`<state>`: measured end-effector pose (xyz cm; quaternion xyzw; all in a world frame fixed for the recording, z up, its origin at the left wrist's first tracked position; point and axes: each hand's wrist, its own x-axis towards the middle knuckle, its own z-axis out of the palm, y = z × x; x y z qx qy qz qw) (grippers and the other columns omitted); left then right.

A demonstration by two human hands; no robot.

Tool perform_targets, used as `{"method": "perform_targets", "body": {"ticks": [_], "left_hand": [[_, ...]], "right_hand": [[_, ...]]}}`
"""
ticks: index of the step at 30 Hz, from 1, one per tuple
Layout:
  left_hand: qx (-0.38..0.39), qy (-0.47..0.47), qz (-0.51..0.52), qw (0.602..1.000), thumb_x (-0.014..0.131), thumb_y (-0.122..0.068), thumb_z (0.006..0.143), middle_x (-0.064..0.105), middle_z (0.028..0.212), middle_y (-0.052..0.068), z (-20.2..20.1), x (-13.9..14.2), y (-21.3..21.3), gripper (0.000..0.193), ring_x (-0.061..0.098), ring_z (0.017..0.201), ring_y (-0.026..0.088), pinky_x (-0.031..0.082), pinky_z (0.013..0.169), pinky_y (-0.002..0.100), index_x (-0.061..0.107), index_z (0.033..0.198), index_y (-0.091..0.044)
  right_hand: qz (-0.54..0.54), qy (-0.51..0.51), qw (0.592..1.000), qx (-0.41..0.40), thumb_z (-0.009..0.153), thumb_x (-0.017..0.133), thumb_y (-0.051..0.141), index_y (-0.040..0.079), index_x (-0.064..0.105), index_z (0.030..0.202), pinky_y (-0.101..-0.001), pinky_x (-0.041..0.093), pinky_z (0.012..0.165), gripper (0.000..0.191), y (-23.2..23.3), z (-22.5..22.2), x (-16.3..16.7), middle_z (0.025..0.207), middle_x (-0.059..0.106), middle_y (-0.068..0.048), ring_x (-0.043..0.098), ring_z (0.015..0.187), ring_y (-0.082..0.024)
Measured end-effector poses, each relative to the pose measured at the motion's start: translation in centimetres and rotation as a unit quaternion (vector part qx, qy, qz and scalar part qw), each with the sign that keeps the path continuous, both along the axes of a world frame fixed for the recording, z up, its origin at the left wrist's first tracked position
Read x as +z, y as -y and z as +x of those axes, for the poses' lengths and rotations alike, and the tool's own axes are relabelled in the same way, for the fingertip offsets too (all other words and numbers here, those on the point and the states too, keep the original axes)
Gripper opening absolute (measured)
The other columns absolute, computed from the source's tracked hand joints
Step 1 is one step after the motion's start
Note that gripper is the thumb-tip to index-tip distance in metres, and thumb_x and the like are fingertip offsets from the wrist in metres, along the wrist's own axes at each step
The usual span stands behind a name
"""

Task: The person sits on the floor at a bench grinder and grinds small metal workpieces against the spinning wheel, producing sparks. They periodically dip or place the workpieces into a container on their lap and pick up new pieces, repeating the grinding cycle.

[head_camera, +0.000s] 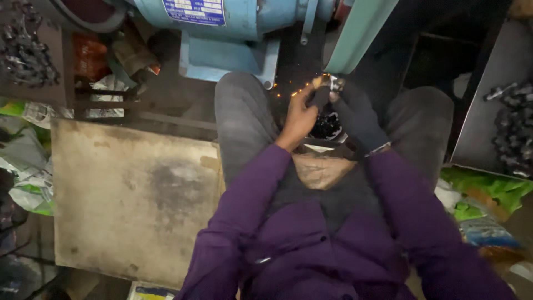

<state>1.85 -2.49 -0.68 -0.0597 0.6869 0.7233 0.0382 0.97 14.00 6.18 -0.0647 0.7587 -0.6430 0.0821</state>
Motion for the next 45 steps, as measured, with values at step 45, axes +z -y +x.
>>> {"method": "perform_targets", "body": {"ticks": [45], "left_hand": [[-0.055, 0.153, 0.266, 0.95, 0.055, -0.003, 0.112, 0.057, 0.121, 0.012, 0.9, 3.2, -1.5, 0.046, 0.055, 0.102, 0.015, 0.047, 0.088, 0.024, 0.053, 0.158, -0.003]], "right_hand": [[0.009, -0.051, 0.996, -0.077, 0.108, 0.058, 0.017, -0.004, 0.067, 0.119, -0.0284, 0.053, 0.077, 0.025, 1.2, 1.4, 3.5, 0.099, 0.071, -0.005, 0.063, 0.089, -0.009]]}}
